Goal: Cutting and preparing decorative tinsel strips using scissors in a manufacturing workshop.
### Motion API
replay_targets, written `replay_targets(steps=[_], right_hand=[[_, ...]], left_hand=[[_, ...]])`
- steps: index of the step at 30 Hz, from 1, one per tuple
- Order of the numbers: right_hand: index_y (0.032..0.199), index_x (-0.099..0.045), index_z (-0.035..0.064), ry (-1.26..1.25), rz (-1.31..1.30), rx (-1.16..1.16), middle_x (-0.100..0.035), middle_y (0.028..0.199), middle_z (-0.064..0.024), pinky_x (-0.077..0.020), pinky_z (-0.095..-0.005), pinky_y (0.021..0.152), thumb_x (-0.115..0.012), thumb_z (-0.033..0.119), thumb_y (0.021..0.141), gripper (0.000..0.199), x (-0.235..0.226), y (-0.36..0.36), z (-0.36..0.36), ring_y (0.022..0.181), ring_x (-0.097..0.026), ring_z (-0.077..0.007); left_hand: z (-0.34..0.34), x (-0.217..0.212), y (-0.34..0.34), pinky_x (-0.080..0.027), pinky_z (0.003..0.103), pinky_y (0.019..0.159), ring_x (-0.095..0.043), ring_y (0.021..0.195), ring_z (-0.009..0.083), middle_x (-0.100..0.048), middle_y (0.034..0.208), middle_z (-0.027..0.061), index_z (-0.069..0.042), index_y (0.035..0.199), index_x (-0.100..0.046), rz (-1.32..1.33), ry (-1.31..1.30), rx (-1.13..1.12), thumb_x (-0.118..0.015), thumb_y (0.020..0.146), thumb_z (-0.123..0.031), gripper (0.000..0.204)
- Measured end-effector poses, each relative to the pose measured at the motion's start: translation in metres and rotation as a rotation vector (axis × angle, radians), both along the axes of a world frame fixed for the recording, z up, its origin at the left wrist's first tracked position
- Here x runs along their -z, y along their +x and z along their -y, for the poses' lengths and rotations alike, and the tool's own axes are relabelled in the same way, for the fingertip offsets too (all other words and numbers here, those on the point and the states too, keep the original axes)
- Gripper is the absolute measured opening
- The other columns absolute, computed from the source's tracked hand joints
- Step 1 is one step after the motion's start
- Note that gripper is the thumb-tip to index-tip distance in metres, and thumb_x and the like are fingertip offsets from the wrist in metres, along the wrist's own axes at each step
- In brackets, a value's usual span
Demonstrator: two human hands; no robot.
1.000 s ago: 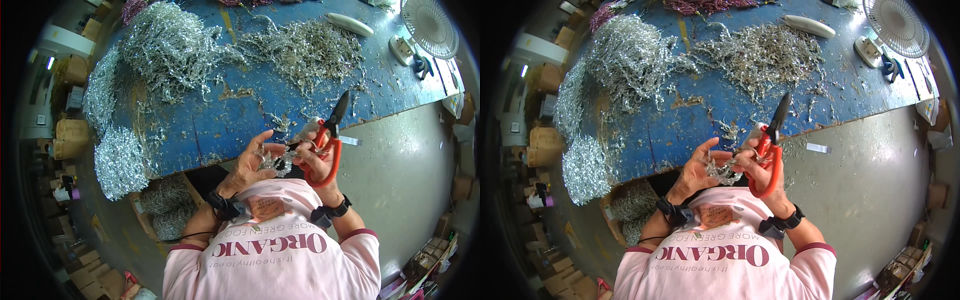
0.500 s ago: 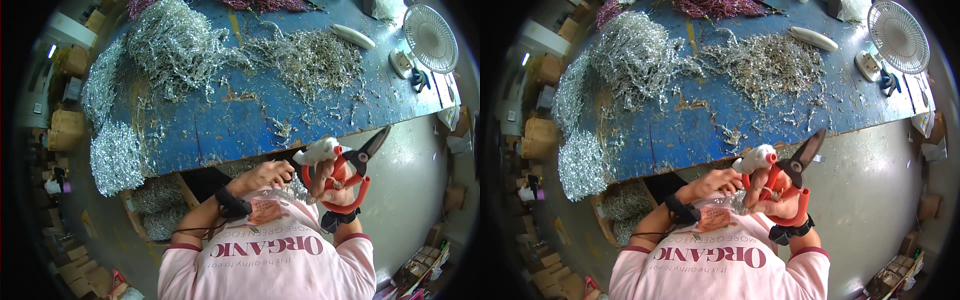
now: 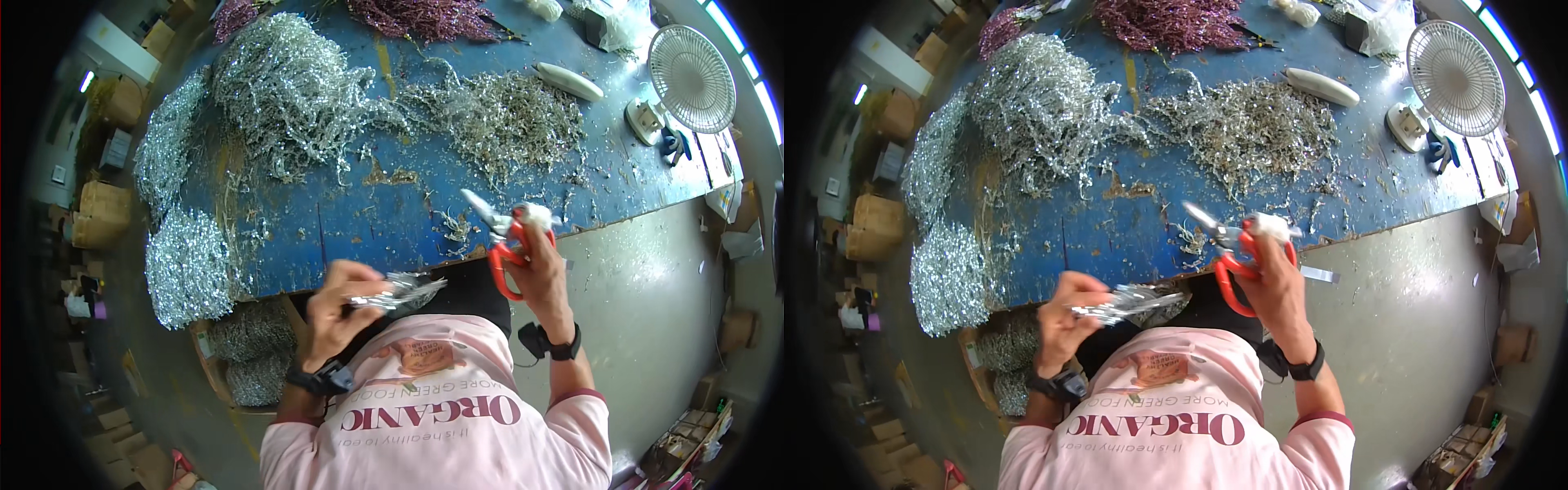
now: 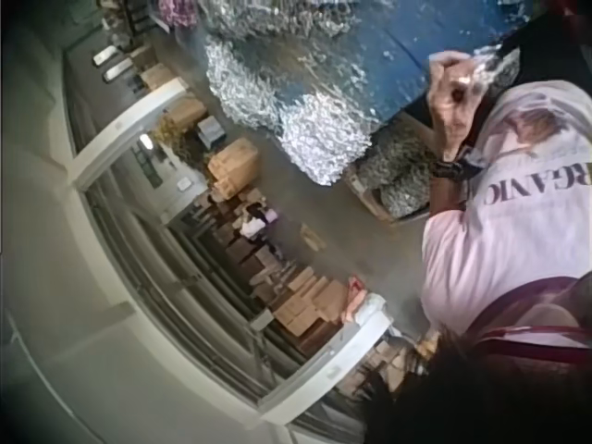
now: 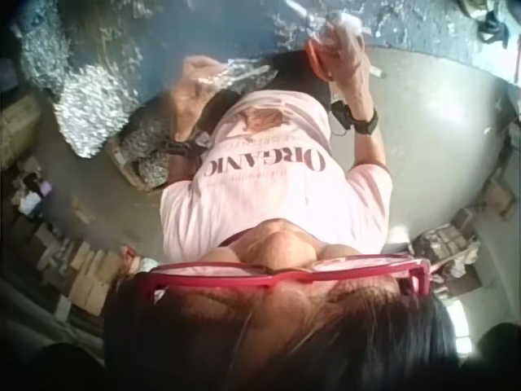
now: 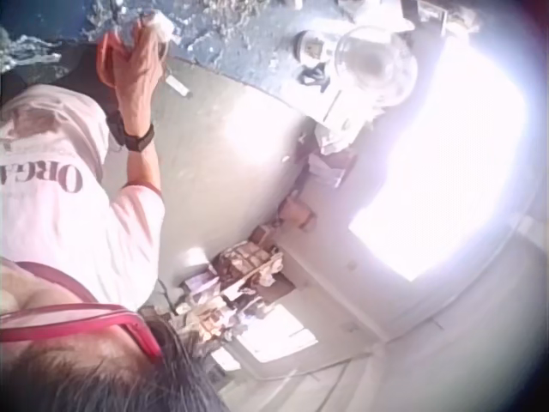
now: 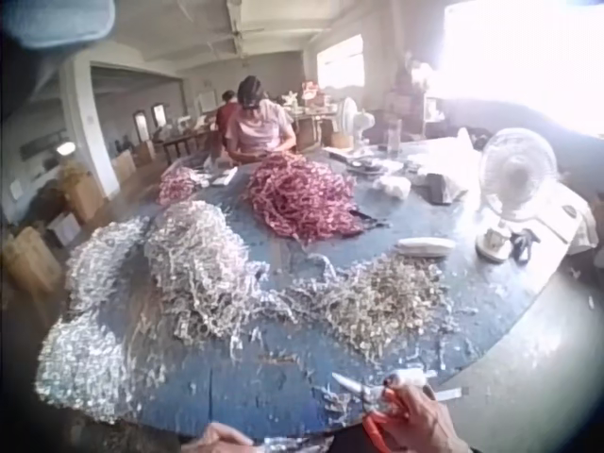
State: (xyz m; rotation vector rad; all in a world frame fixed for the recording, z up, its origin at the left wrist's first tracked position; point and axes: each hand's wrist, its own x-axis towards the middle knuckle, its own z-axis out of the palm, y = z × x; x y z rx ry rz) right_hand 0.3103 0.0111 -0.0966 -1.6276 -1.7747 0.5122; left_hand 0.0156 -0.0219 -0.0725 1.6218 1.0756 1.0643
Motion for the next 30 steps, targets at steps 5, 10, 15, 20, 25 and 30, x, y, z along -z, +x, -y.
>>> replay_targets(steps=[5, 10, 15, 20, 25, 30], right_hand=[[0.110, -0.051, 0.0082, 0.042, 0.158, -0.226, -0.062, 0.095, -0.0125, -0.0512, -0.0397, 0.066, -0.072, 0.010, 0.072, 0.043, 0.018, -0.033, -0.029, 0.087, -0.062, -0.0319], [0.113, -0.051, 0.0072, 0.231, 0.218, -0.129, -0.063, 0.089, -0.0137, -0.0501, -0.0415, 0.067, -0.070, 0.013, 0.074, 0.043, 0.024, -0.022, -0.060, 0.079, -0.062, -0.0345], [0.123, -0.048, 0.0031, 0.044, 0.320, -0.169, -0.054, 0.115, -0.0179, -0.0444, -0.0404, 0.087, -0.072, 0.016, 0.073, 0.056, 0.017, 0.033, -0.082, 0.106, -0.053, -0.0343], [0.125, -0.048, 0.0021, -0.077, 0.413, -0.147, -0.055, 0.113, -0.0182, -0.0445, -0.0399, 0.089, -0.077, 0.024, 0.069, 0.067, -0.017, 0.024, -0.079, 0.106, -0.054, -0.0344], [0.141, -0.030, -0.0009, 0.204, -0.249, -0.668, -0.044, 0.137, -0.0182, -0.0337, -0.0396, 0.105, -0.085, 0.034, 0.063, 0.102, -0.034, -0.062, -0.045, 0.126, -0.044, -0.0325], [0.136, -0.040, 0.0085, -0.116, -0.301, -0.735, -0.060, 0.116, -0.0170, -0.0498, -0.0366, 0.081, -0.072, 0.005, 0.070, 0.074, 0.011, -0.084, -0.041, 0.094, -0.062, -0.0316]], left_hand=[[0.012, -0.019, -0.026, -0.040, 0.018, 0.055, -0.050, 0.071, 0.0052, -0.057, 0.086, 0.0029, -0.006, 0.104, -0.065, 0.055, 0.027, -0.403, -0.066, 0.088, -0.018, 0.021], [-0.001, -0.018, -0.043, -0.053, 0.023, 0.061, -0.058, 0.076, 0.0092, -0.063, 0.094, 0.0086, -0.004, 0.109, -0.056, 0.298, 0.016, -0.416, -0.059, 0.092, -0.012, 0.019], [-0.015, -0.026, -0.045, -0.056, 0.029, 0.072, -0.063, 0.090, 0.0163, -0.059, 0.109, 0.0118, -0.001, 0.109, -0.056, 0.403, 0.022, -0.298, -0.057, 0.093, -0.012, 0.020], [-0.033, -0.025, -0.034, -0.055, 0.028, 0.073, -0.063, 0.083, 0.0151, -0.059, 0.103, 0.0104, 0.000, 0.110, -0.054, 0.135, 0.018, -0.266, -0.057, 0.091, -0.005, 0.019], [-0.037, -0.032, -0.003, -0.053, 0.025, 0.077, -0.063, 0.089, 0.0148, -0.063, 0.097, 0.0089, -0.002, 0.106, -0.056, 0.289, -0.022, -0.168, -0.066, 0.085, -0.003, 0.024], [-0.034, -0.034, -0.019, -0.055, 0.027, 0.075, -0.065, 0.093, 0.0201, -0.065, 0.098, 0.0139, 0.000, 0.106, -0.059, 0.504, -0.066, -0.056, -0.064, 0.086, -0.002, 0.021]])
